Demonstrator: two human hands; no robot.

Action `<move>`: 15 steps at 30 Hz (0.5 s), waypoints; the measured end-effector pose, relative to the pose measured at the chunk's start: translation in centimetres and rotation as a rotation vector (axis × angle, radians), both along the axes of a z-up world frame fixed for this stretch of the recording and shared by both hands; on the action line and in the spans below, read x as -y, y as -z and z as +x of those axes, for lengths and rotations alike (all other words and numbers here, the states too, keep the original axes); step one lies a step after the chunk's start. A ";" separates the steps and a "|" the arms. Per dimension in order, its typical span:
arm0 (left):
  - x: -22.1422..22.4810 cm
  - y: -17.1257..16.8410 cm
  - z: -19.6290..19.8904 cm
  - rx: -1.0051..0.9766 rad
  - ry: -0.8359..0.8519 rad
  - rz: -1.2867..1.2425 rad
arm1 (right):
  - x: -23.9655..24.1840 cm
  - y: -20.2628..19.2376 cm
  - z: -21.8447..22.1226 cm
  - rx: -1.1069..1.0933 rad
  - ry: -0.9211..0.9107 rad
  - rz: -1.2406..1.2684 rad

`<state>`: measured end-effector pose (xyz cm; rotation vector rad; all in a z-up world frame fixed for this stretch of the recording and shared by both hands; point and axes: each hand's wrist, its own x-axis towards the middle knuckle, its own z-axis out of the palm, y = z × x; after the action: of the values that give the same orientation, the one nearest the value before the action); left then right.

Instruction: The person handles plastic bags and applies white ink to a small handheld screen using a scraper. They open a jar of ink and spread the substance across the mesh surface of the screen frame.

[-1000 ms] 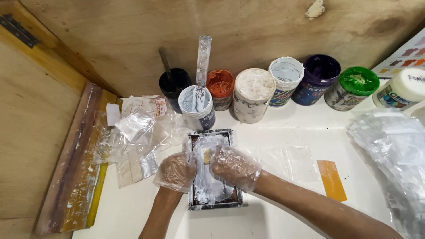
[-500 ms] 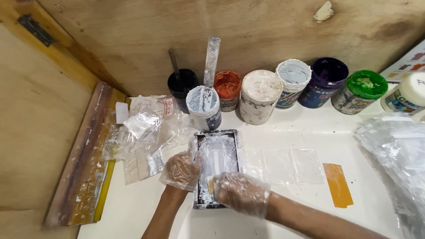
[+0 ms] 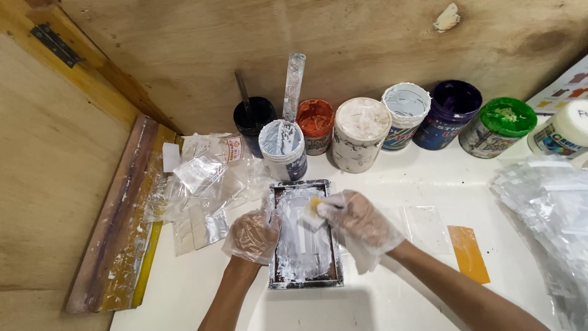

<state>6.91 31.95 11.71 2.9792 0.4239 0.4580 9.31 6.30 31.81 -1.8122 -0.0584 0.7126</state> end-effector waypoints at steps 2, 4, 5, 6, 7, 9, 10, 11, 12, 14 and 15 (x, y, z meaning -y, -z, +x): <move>-1.0 2.2 0.3 -0.021 0.005 -0.033 | 0.4 2.6 1.4 -0.021 0.050 0.187; -1.1 2.1 0.1 -0.034 -0.002 -0.037 | -0.2 2.3 1.6 0.022 0.222 0.272; -1.1 2.0 0.0 -0.047 -0.007 -0.041 | -0.5 2.2 1.8 0.065 0.397 0.355; -1.0 1.5 -0.1 -0.046 -0.005 -0.042 | -0.5 3.4 1.9 0.066 0.398 0.355; -0.9 1.0 -0.2 -0.064 -0.008 -0.049 | -0.5 4.6 2.1 0.052 0.521 0.478; -1.2 0.0 -0.8 -0.088 -0.009 -0.058 | -0.3 5.8 2.1 0.034 0.648 0.598; -1.9 -0.6 -0.9 -0.098 0.128 -0.258 | -0.4 5.6 2.3 0.070 0.665 0.646; -2.6 -1.2 -1.1 -0.107 0.266 -0.457 | -0.4 5.4 2.5 0.106 0.683 0.693; -3.7 -1.9 -1.3 -0.106 0.261 -0.456 | -0.3 6.2 2.9 0.104 0.678 0.694; -5.8 -3.2 -1.8 -0.135 0.679 -1.055 | 0.1 7.9 3.4 0.126 0.654 0.640; -7.3 -3.9 -1.9 -0.143 0.682 -1.057 | 0.1 8.0 3.1 0.124 0.662 0.638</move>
<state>5.06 39.25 15.58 1.9284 -0.2875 -0.0667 12.39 6.22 23.82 -1.1465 0.2056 0.0797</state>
